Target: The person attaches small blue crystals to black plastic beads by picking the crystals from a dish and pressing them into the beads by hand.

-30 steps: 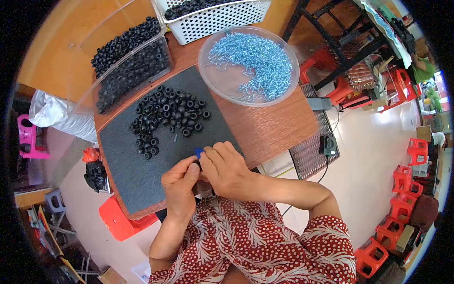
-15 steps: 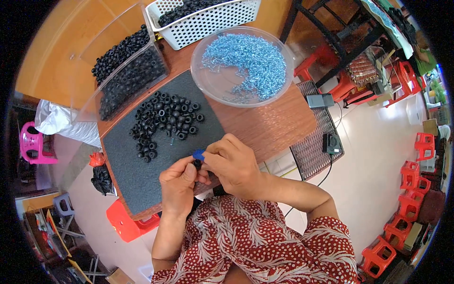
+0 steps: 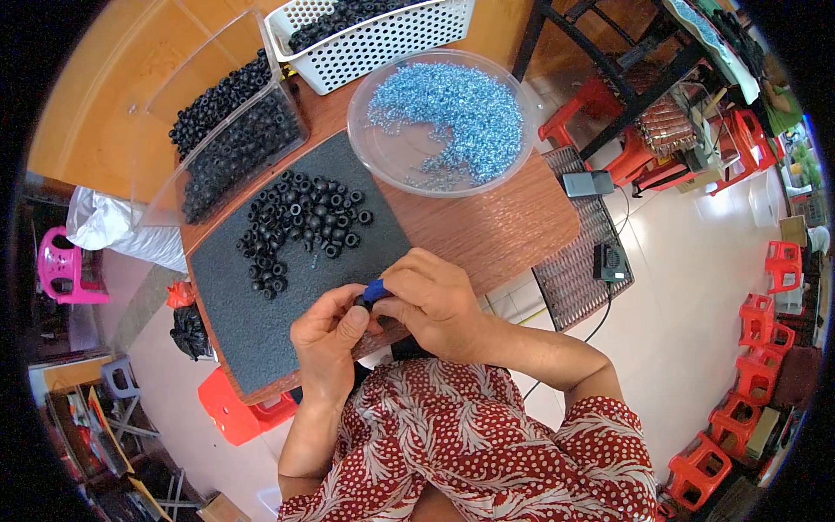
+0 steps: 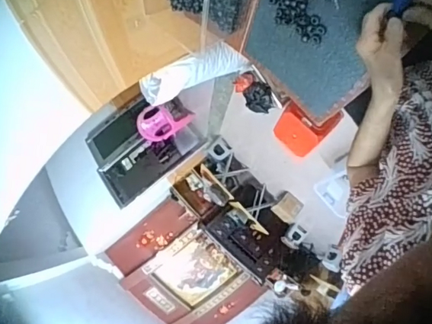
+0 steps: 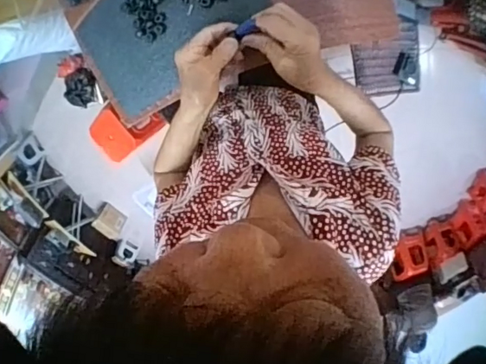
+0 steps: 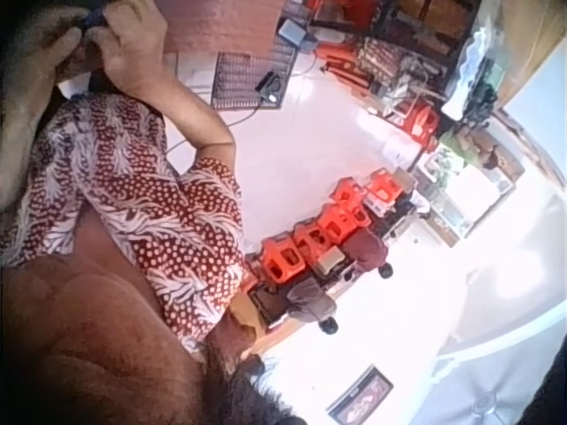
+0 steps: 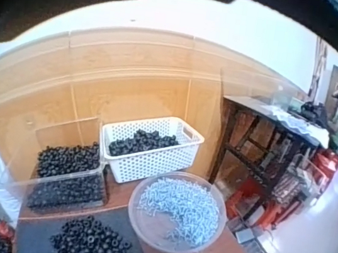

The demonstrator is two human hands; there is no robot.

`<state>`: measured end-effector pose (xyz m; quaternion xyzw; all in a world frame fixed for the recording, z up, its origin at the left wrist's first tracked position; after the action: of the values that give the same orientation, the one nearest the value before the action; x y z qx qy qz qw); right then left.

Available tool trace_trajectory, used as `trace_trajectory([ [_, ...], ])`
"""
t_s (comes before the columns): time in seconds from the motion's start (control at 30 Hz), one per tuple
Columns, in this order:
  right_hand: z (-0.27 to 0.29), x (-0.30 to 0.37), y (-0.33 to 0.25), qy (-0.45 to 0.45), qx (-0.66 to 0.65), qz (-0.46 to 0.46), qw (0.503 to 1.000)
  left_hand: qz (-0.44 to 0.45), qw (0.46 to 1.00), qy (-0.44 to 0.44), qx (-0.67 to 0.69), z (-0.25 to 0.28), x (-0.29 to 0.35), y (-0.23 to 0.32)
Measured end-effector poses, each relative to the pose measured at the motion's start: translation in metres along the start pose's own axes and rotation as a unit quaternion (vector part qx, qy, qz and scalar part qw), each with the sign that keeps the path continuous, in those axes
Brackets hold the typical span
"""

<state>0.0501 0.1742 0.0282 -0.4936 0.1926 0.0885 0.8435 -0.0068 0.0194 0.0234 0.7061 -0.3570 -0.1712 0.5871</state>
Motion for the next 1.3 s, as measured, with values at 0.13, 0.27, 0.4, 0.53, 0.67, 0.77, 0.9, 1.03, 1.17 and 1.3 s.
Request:
trace_trajectory([
  [0.13, -0.001, 0.003, 0.0, 0.008, -0.029, -0.027, 0.999, -0.041, 0.998, -0.002, -0.043, -0.003, -0.002, 0.002],
  [0.27, 0.0, 0.008, 0.002, 0.012, -0.065, -0.083, 0.994, -0.09, 0.981, -0.013, -0.17, -0.004, -0.009, 0.0],
  [0.4, 0.01, 0.016, 0.011, 0.02, -0.049, -0.149, 0.988, -0.097, 0.96, -0.031, -0.259, -0.011, -0.025, 0.005],
  [0.53, 0.031, 0.025, 0.025, 0.11, -0.046, -0.131, 0.984, -0.2, 0.857, -0.065, -0.471, -0.027, -0.053, 0.012],
  [0.67, 0.052, 0.038, 0.035, 0.139, -0.048, -0.163, 0.976, -0.316, 0.641, -0.142, -0.685, -0.057, -0.08, 0.005],
  [0.77, 0.061, 0.041, 0.037, 0.138, -0.014, -0.169, 0.976, -0.364, 0.53, -0.185, -0.743, -0.068, -0.095, -0.016],
  [0.9, 0.065, 0.038, 0.045, 0.134, 0.053, -0.134, 0.98, -0.428, 0.467, -0.205, -0.746, -0.07, -0.094, -0.026],
  [1.03, 0.062, 0.023, 0.045, 0.136, 0.063, -0.087, 0.985, -0.449, 0.481, -0.199, -0.726, -0.072, -0.094, -0.027],
  [1.17, 0.06, 0.015, 0.053, 0.135, 0.075, -0.069, 0.986, -0.445, 0.469, -0.201, -0.736, -0.074, -0.094, -0.027],
  [1.3, 0.059, 0.012, 0.059, 0.139, 0.058, -0.071, 0.986, -0.436, 0.469, -0.209, -0.739, -0.074, -0.097, -0.026],
])
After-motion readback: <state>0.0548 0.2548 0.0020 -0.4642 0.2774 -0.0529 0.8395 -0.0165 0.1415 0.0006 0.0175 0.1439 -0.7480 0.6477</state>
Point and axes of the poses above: each hand's wrist, its own x-axis away from the middle knuckle, its own z-axis out of the back of the hand, y = z × x, the point moved 1 cm from there along -x, towards the middle knuckle, and after that the axes turned 11 degrees about -y, right-handed, at the moved point
